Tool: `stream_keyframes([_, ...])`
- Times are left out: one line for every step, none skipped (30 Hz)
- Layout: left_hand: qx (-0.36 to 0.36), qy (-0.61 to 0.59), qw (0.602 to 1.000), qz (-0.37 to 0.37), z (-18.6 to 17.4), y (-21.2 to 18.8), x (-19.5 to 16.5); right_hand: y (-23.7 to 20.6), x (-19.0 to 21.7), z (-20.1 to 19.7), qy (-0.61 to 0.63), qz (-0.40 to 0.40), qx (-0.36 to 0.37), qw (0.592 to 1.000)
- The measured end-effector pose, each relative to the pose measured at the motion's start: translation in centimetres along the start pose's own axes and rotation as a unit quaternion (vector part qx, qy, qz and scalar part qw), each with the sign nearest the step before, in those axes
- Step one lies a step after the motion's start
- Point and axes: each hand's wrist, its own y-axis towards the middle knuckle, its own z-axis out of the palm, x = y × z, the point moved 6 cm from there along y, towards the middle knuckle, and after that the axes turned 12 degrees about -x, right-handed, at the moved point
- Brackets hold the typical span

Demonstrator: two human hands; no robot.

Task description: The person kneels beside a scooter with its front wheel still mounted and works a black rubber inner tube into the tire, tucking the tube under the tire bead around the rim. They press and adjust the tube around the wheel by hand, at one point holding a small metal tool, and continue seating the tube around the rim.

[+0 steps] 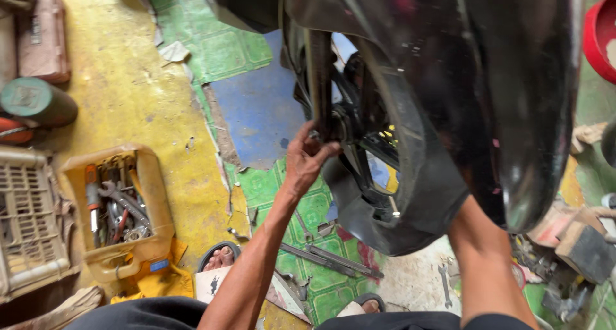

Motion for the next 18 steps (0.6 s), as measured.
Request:
stream_keyframes([0.004, 0.021, 0.999, 0.024, -0.1, -0.3, -0.5, 0.0, 0.0, -0.2, -0.004, 0.002, 0.000, 1.000])
stream_keyframes([-0.024, -0.023, 0.999, 0.007, -0.5, -0.6, -0.7, -0.2, 0.0, -0.4, -0.006, 0.006, 0.003, 1.000])
stream_keyframes([-0.051, -0.067, 0.996, -0.009, -0.9, -0.8, -0.9, -0.3, 0.0, -0.6, -0.008, 0.008, 0.005, 1.000])
stream_keyframes([-0.077, -0.113, 0.990, -0.027, -1.2, -0.9, -1.2, -0.5, 0.0, -0.9, -0.013, 0.010, 0.005, 1.000])
stream_keyframes([-0.085, -0.112, 0.990, -0.027, -1.4, -0.7, -1.6, -0.8, 0.1, -1.1, -0.016, 0.013, 0.007, 1.000])
stream_keyframes([-0.092, -0.112, 0.989, -0.027, -1.6, -0.3, -2.1, -1.1, 0.1, -1.3, -0.024, 0.017, 0.010, 1.000])
stream_keyframes([-0.099, -0.111, 0.988, -0.027, -1.7, 0.1, -2.6, -1.5, 0.1, -1.6, -0.032, 0.019, 0.010, 0.999])
stream_keyframes([-0.124, -0.132, 0.983, -0.035, -2.0, 0.6, -3.0, -1.9, 0.2, -1.8, -0.037, 0.022, 0.009, 0.999])
stream_keyframes([-0.148, -0.151, 0.976, -0.044, -2.3, 1.3, -3.4, -2.2, 0.1, -2.2, -0.045, 0.026, 0.010, 0.999])
stream_keyframes([-0.170, -0.171, 0.969, -0.053, -2.5, 1.8, -3.8, -2.6, 0.0, -2.4, -0.054, 0.031, 0.012, 0.998])
stream_keyframes([-0.187, -0.141, 0.971, -0.045, -2.7, 2.3, -4.4, -3.0, -0.3, -2.9, -0.066, 0.039, 0.014, 0.997])
stream_keyframes([-0.205, -0.113, 0.972, -0.038, -3.0, 2.7, -4.9, -3.3, -0.5, -3.3, -0.075, 0.044, 0.018, 0.996])
stream_keyframes([-0.222, -0.085, 0.971, -0.030, -3.5, 3.1, -5.4, -3.6, -0.8, -3.8, -0.090, 0.051, 0.023, 0.994])
stream_keyframes([-0.242, -0.050, 0.968, -0.046, -4.1, 3.3, -5.4, -4.0, -0.9, -4.6, -0.110, 0.057, 0.027, 0.992])
stream_keyframes([-0.261, -0.014, 0.963, -0.065, -4.6, 3.5, -5.3, -4.4, -1.1, -5.5, -0.137, 0.061, 0.031, 0.988])
stream_keyframes([-0.277, 0.021, 0.957, -0.084, -5.1, 3.7, -5.2, -5.1, -1.7, -6.7, -0.169, 0.067, 0.037, 0.983])
stream_keyframes([-0.254, -0.039, 0.962, -0.097, -5.0, 4.1, -5.0, -6.0, -2.4, -8.2, -0.244, 0.064, 0.052, 0.966])
stream_keyframes([-0.230, -0.099, 0.962, -0.111, -4.9, 4.6, -4.7, -7.2, -2.9, -9.9, -0.321, 0.065, 0.079, 0.942])
